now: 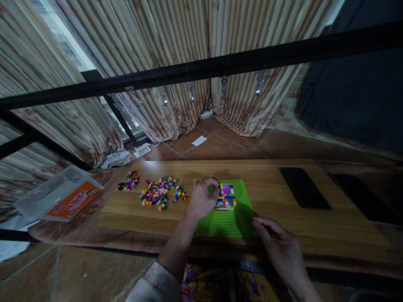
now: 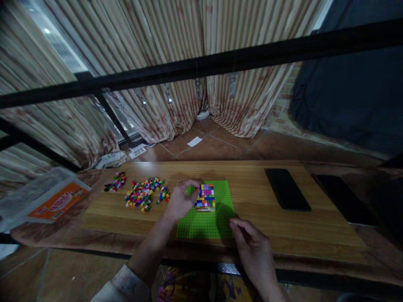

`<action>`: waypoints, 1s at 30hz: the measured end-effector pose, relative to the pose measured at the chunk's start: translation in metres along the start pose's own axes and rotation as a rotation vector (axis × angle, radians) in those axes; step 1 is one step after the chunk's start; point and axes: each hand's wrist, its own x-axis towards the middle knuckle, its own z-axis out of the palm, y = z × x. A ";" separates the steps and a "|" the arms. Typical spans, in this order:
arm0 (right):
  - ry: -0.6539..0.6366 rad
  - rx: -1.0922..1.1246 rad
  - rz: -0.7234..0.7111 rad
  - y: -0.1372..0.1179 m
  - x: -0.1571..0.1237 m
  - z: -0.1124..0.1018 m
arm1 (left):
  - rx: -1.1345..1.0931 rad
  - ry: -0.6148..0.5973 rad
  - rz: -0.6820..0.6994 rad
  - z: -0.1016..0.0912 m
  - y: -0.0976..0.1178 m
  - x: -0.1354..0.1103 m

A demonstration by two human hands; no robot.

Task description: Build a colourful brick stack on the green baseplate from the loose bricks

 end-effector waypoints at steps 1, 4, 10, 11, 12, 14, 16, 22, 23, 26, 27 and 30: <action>0.000 0.005 0.001 0.000 0.000 0.000 | -0.041 -0.004 -0.020 0.000 -0.001 0.001; 0.007 0.014 0.004 -0.002 0.001 0.001 | -0.234 -0.003 -0.086 0.003 -0.004 0.004; 0.041 -0.006 0.035 0.002 0.001 -0.004 | -0.475 -0.045 -0.230 0.015 -0.010 0.011; 0.044 -0.011 0.037 0.005 0.002 -0.005 | -0.509 -0.036 -0.249 0.017 -0.011 0.012; 0.049 -0.016 0.039 0.008 0.003 -0.007 | -0.548 -0.023 -0.269 0.019 -0.012 0.012; 0.057 -0.038 0.040 0.015 0.008 -0.011 | -0.635 0.000 -0.320 0.021 -0.014 0.012; 0.065 -0.080 0.029 0.021 0.014 -0.013 | -0.714 0.020 -0.371 0.023 -0.014 0.012; 0.030 -0.243 -0.137 0.024 0.024 0.005 | -0.797 0.038 -0.403 0.020 -0.009 0.015; 0.021 -0.260 -0.176 0.023 0.023 0.011 | -0.796 0.033 -0.406 0.019 -0.007 0.016; 0.008 -0.322 -0.270 0.022 0.017 0.023 | -0.783 0.030 -0.419 0.018 -0.006 0.018; 0.015 -0.344 -0.290 0.022 0.016 0.026 | -0.779 0.031 -0.424 0.019 -0.006 0.019; 0.040 -0.387 -0.335 0.025 0.013 0.029 | -0.782 0.032 -0.439 0.020 -0.008 0.020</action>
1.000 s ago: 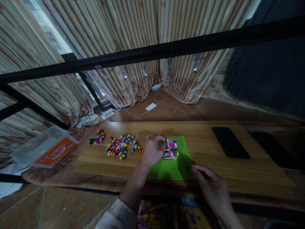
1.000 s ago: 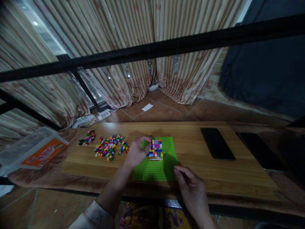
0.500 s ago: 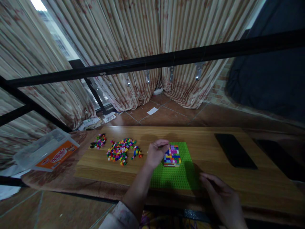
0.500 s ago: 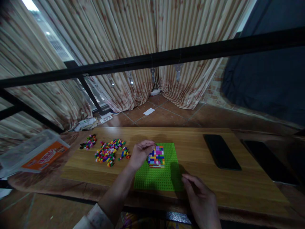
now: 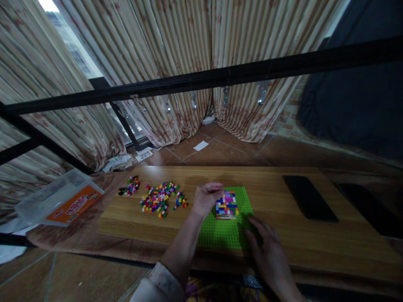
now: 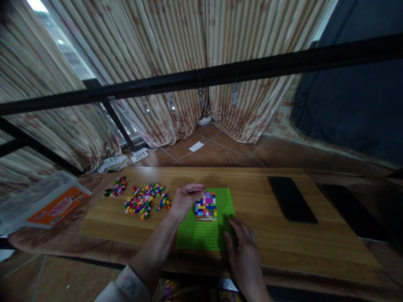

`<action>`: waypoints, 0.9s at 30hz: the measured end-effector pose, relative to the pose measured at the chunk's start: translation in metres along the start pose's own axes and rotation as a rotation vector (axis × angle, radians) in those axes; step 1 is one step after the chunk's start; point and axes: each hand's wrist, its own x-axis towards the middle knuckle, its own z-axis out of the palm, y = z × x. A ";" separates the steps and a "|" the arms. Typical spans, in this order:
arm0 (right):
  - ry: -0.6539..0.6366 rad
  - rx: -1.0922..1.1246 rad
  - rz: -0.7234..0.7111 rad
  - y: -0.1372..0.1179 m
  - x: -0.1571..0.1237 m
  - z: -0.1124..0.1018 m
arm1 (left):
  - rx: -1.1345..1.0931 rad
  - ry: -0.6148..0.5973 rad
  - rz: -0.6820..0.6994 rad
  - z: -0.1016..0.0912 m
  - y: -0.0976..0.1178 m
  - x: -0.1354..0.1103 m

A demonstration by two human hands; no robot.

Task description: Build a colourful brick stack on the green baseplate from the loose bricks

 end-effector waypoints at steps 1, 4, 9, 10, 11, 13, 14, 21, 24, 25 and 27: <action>0.002 -0.012 -0.014 0.001 -0.001 0.001 | -0.005 0.002 -0.006 0.000 -0.001 0.001; 0.000 -0.062 -0.070 0.004 -0.002 0.003 | -0.021 0.021 -0.026 0.001 -0.002 0.001; 0.034 -0.139 -0.146 0.006 -0.005 0.008 | -0.024 0.026 -0.048 0.002 -0.003 0.002; 0.039 -0.146 -0.156 0.007 -0.005 0.009 | -0.014 0.027 -0.043 0.002 -0.004 0.003; 0.043 -0.150 -0.167 0.007 -0.006 0.010 | -0.001 0.030 -0.033 0.002 -0.005 0.003; 0.054 -0.151 -0.190 0.008 -0.007 0.011 | 0.028 0.043 -0.002 0.004 -0.007 0.003; 0.061 -0.152 -0.197 0.008 -0.007 0.012 | 0.041 0.051 0.015 0.006 -0.008 0.003; 0.020 -0.118 -0.189 0.016 -0.002 0.007 | 0.121 0.190 0.167 -0.004 -0.008 -0.015; -0.026 -0.047 -0.134 0.023 0.007 -0.001 | 0.260 0.318 0.270 -0.039 -0.016 -0.038; -0.041 -0.028 -0.115 0.025 0.010 -0.003 | 0.323 0.369 0.259 -0.054 -0.019 -0.045; -0.044 -0.008 -0.094 0.029 0.017 -0.007 | 0.482 0.477 0.234 -0.084 -0.024 -0.058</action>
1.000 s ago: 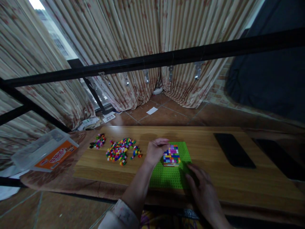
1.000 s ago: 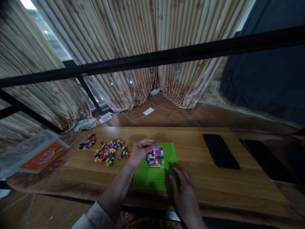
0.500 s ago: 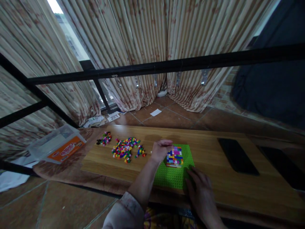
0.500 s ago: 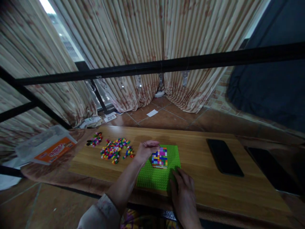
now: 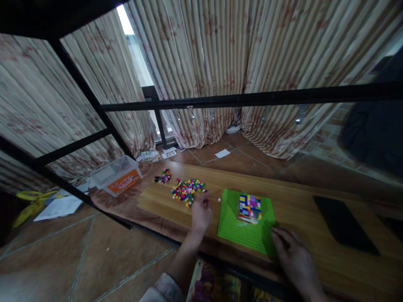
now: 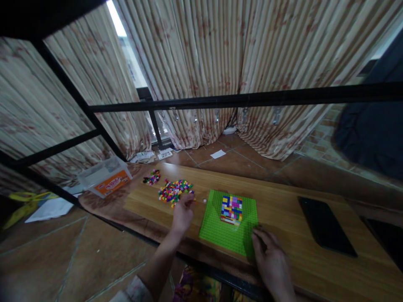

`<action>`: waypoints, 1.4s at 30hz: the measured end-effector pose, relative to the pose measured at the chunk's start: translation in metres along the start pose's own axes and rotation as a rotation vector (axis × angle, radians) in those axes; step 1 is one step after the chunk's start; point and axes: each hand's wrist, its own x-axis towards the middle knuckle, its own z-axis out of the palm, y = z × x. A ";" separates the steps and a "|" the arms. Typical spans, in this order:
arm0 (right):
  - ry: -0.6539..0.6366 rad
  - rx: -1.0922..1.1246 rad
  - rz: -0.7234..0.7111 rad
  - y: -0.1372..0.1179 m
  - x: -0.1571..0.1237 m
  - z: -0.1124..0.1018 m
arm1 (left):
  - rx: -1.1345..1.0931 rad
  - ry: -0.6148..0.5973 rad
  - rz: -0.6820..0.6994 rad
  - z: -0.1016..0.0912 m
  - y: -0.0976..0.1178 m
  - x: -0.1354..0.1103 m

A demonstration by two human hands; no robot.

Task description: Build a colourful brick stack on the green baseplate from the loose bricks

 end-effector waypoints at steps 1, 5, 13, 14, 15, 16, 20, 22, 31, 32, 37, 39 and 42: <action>0.007 0.003 -0.002 0.002 0.003 -0.001 | 0.091 0.025 0.003 -0.012 -0.006 0.001; 0.061 -0.023 -0.054 0.006 0.009 0.001 | 0.519 -0.034 0.087 -0.040 -0.011 0.012; 0.097 -0.075 -0.058 0.003 0.006 0.004 | 0.934 -0.181 0.170 -0.034 0.001 0.029; 0.102 -0.078 -0.062 0.003 0.006 0.004 | 0.943 -0.188 0.170 -0.033 0.001 0.030; 0.108 -0.080 -0.066 0.002 0.006 0.004 | 0.944 -0.191 0.174 -0.033 0.001 0.030; 0.114 -0.084 -0.070 0.002 0.006 0.004 | 0.942 -0.191 0.181 -0.032 0.001 0.031; 0.120 -0.090 -0.065 0.000 0.005 0.005 | 0.940 -0.204 0.194 -0.030 0.002 0.032; 0.116 -0.085 -0.051 -0.002 0.005 0.005 | 0.951 -0.217 0.202 -0.028 0.003 0.034; 0.193 0.147 0.132 -0.016 0.007 -0.004 | 0.592 -0.155 0.296 -0.035 0.027 0.008; 0.229 0.205 0.183 -0.026 0.007 -0.007 | 0.464 -0.141 0.285 -0.034 0.032 -0.002; 0.109 0.521 0.229 -0.111 0.008 -0.025 | -0.061 -0.176 0.186 -0.020 0.066 -0.058; -0.019 0.614 0.155 -0.142 0.010 -0.030 | -0.142 -0.220 0.153 -0.015 0.078 -0.074; -0.085 0.673 0.108 -0.164 0.012 -0.033 | -0.164 -0.286 0.146 -0.015 0.092 -0.086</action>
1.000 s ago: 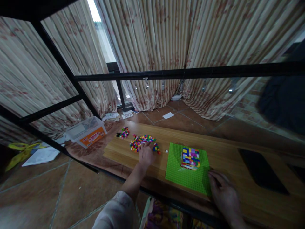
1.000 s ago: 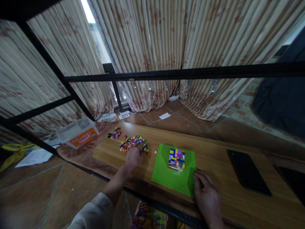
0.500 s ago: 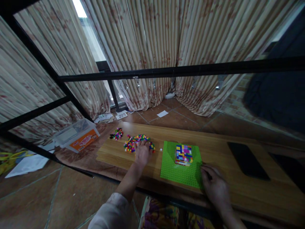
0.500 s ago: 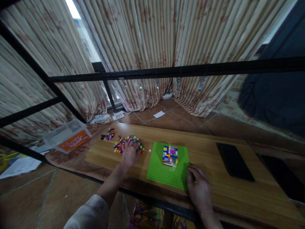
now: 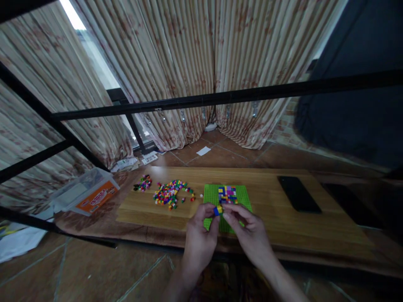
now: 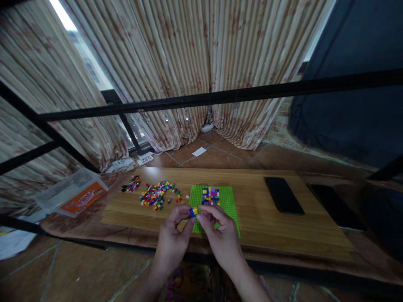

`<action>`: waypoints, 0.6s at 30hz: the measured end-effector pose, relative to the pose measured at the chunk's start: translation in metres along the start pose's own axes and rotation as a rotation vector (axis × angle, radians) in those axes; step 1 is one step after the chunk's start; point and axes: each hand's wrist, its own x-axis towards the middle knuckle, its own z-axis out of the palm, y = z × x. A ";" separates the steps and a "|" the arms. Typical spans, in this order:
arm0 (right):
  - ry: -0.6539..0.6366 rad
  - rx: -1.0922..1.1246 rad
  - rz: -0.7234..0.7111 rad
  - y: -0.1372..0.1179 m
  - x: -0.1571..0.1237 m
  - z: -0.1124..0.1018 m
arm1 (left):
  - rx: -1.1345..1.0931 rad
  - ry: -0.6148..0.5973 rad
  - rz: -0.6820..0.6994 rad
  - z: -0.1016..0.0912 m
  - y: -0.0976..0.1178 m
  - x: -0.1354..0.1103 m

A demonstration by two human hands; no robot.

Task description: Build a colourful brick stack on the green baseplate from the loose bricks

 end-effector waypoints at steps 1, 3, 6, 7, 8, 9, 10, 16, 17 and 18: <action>-0.012 0.008 -0.007 -0.001 -0.001 0.001 | -0.001 -0.018 0.001 0.000 0.003 -0.002; -0.021 0.023 -0.009 0.000 -0.003 0.000 | -0.009 -0.042 -0.002 -0.002 0.008 -0.005; -0.022 0.055 0.018 0.002 -0.008 -0.002 | -0.043 -0.061 -0.012 -0.004 0.013 -0.009; -0.028 0.068 0.025 0.002 -0.009 -0.002 | -0.060 -0.065 -0.015 -0.004 0.014 -0.010; -0.034 0.082 0.030 0.001 -0.010 -0.002 | -0.079 -0.071 -0.019 -0.004 0.016 -0.010; -0.041 0.096 0.034 0.000 -0.010 -0.002 | -0.101 -0.079 -0.025 -0.004 0.017 -0.011; -0.044 0.112 0.039 -0.001 -0.010 -0.002 | -0.123 -0.088 -0.032 -0.003 0.018 -0.011; -0.045 0.262 0.136 -0.008 -0.012 0.002 | -0.279 -0.073 -0.121 0.000 0.025 -0.013; -0.034 0.304 0.169 -0.008 -0.013 0.003 | -0.318 -0.058 -0.151 0.000 0.026 -0.012; -0.013 0.356 0.205 -0.008 -0.013 0.003 | -0.358 -0.040 -0.183 -0.001 0.026 -0.012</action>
